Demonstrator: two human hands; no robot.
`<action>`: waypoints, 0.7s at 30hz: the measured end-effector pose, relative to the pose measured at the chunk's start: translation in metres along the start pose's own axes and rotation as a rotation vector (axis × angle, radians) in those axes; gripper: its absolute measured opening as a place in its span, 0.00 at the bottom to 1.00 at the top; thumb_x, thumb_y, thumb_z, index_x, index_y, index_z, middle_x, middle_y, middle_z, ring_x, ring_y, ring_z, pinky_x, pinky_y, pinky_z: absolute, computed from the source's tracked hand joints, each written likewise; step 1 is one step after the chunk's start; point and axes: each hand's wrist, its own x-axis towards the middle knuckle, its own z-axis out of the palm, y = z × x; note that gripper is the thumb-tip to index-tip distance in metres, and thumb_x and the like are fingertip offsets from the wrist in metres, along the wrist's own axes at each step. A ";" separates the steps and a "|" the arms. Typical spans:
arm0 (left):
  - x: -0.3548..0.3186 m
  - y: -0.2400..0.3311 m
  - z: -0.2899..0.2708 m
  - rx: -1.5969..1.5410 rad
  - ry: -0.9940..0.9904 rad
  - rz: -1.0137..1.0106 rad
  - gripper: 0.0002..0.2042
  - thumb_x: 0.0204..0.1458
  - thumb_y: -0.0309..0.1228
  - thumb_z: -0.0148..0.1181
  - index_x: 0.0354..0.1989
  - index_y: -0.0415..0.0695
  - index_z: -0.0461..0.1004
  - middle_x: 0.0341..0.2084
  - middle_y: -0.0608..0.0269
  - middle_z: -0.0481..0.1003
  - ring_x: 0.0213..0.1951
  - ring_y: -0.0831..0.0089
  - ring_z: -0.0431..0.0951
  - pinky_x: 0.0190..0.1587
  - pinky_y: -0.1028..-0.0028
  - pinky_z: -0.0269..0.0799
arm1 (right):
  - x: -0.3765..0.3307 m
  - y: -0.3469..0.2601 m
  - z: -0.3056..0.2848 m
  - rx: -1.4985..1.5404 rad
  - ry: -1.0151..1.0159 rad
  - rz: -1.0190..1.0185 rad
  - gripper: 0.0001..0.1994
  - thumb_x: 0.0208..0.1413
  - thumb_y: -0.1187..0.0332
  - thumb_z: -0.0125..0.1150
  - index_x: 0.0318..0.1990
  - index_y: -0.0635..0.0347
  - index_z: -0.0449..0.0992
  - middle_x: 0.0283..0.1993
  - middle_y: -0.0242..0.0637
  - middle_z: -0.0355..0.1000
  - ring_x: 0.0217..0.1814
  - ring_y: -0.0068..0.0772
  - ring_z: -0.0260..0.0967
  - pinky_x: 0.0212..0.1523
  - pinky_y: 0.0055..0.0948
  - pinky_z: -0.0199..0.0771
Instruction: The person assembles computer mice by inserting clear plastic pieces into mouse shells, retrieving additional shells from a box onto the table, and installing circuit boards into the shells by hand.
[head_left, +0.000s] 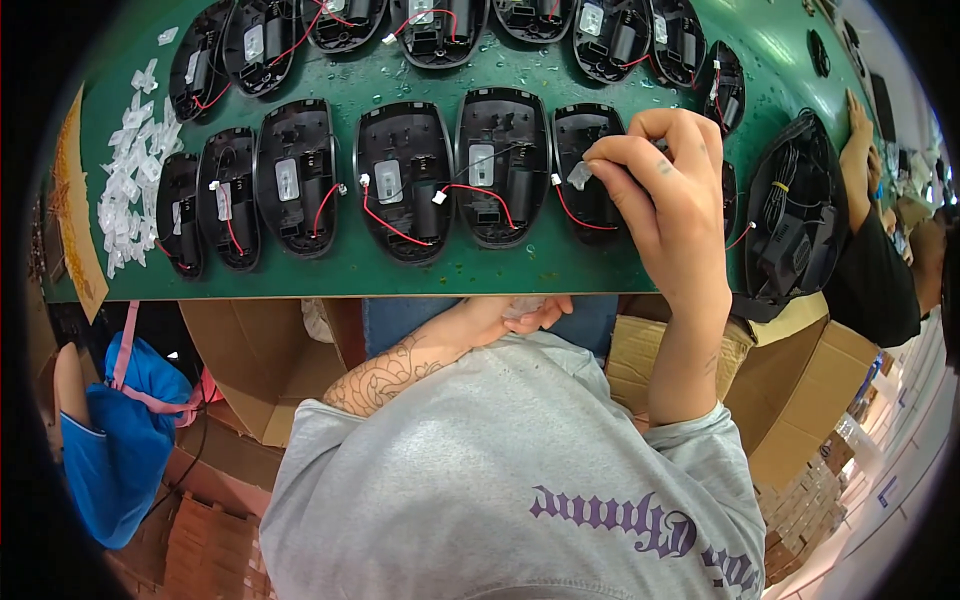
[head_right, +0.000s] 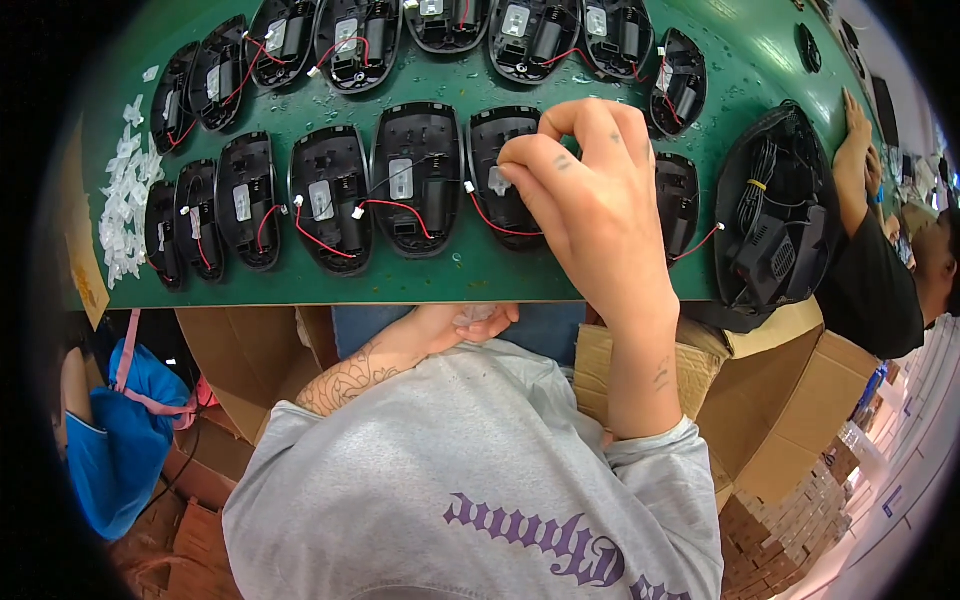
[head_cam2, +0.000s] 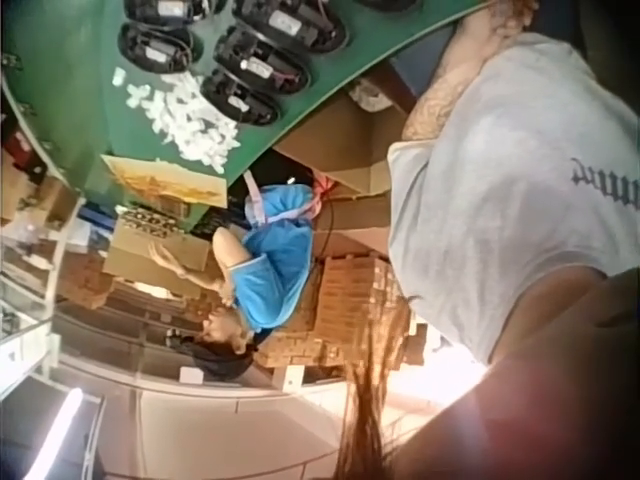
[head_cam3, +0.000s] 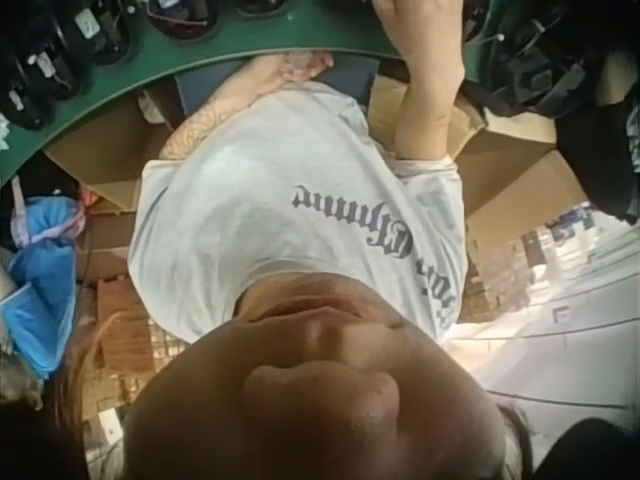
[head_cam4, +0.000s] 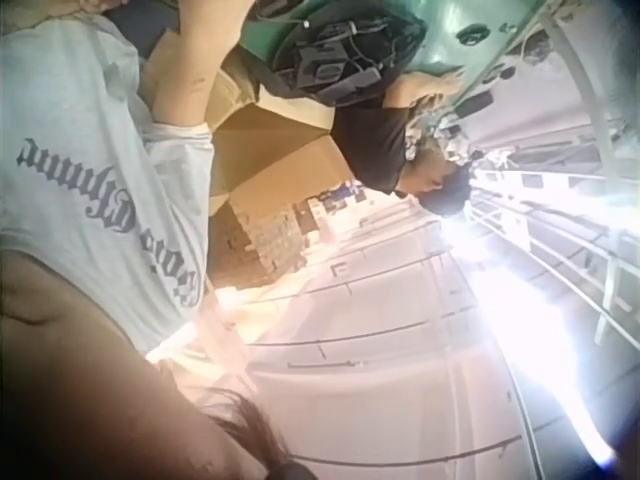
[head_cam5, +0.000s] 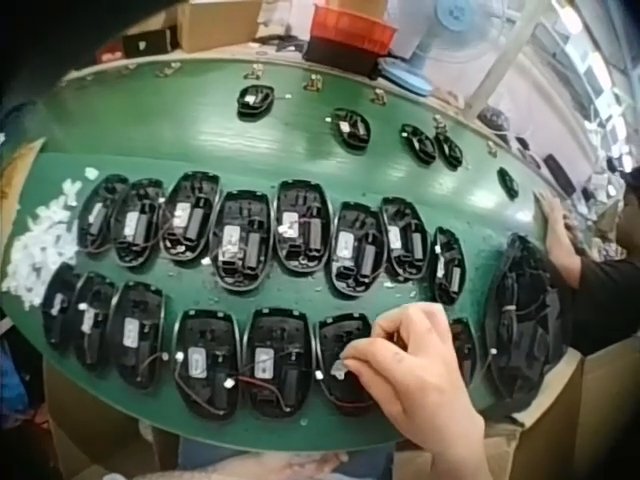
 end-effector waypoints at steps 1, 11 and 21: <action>0.000 -0.001 -0.001 0.001 0.006 0.001 0.20 0.62 0.43 0.49 0.34 0.35 0.76 0.14 0.65 0.67 0.14 0.85 0.55 0.14 0.85 0.42 | 0.000 0.000 0.001 -0.001 -0.022 -0.006 0.06 0.47 0.75 0.67 0.34 0.55 0.81 0.40 0.31 0.69 0.44 0.36 0.62 0.46 0.30 0.67; 0.001 -0.003 -0.007 -0.032 -0.047 -0.016 0.23 0.63 0.46 0.48 0.36 0.35 0.77 0.19 0.58 0.72 0.14 0.86 0.58 0.14 0.85 0.43 | -0.010 -0.005 0.002 0.052 -0.008 0.015 0.10 0.46 0.74 0.65 0.37 0.53 0.84 0.45 0.34 0.70 0.49 0.37 0.60 0.51 0.32 0.64; 0.001 -0.002 -0.001 -0.012 0.003 0.010 0.24 0.64 0.48 0.46 0.34 0.35 0.77 0.22 0.51 0.77 0.13 0.82 0.62 0.12 0.84 0.44 | -0.016 0.000 0.006 0.049 0.013 0.041 0.12 0.45 0.72 0.65 0.39 0.52 0.85 0.46 0.35 0.69 0.51 0.38 0.58 0.52 0.32 0.62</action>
